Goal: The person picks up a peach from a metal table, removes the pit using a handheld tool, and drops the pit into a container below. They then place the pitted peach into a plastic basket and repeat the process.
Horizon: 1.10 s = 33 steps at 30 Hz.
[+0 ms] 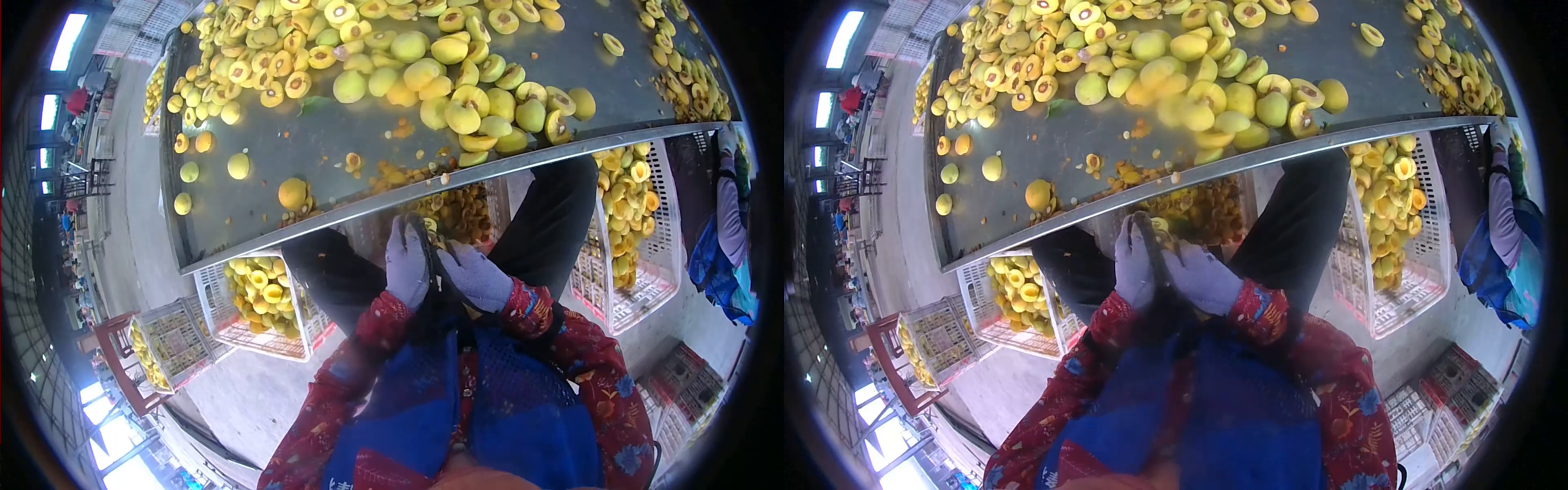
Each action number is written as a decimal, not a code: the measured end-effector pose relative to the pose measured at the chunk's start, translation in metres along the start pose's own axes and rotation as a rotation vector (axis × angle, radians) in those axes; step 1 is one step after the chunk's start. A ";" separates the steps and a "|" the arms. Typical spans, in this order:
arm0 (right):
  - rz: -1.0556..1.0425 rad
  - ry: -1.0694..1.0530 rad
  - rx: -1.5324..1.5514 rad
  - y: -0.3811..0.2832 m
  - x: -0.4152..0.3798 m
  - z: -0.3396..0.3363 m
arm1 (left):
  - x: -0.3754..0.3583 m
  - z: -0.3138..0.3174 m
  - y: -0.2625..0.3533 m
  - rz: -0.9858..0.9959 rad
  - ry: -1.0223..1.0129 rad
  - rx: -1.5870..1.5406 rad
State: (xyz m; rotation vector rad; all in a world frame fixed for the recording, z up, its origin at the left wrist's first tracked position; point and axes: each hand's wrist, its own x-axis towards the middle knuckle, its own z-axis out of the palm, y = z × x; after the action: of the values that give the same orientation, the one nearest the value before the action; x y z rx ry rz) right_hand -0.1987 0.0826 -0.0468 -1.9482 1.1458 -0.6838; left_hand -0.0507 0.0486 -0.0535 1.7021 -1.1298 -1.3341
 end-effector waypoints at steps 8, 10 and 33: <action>0.108 -0.082 0.328 -0.013 0.010 -0.021 | -0.005 0.003 0.001 0.157 0.010 0.160; -0.099 0.072 -0.227 -0.011 0.005 -0.008 | -0.003 0.003 -0.004 0.058 0.009 -0.016; 0.029 -0.060 -0.044 -0.012 0.001 0.001 | -0.006 0.002 -0.027 0.038 -0.002 -0.572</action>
State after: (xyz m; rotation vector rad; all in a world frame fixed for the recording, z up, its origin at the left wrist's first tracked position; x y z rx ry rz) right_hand -0.1919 0.0856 -0.0374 -1.9716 1.1589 -0.5857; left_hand -0.0477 0.0650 -0.0760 1.2518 -0.6820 -1.4584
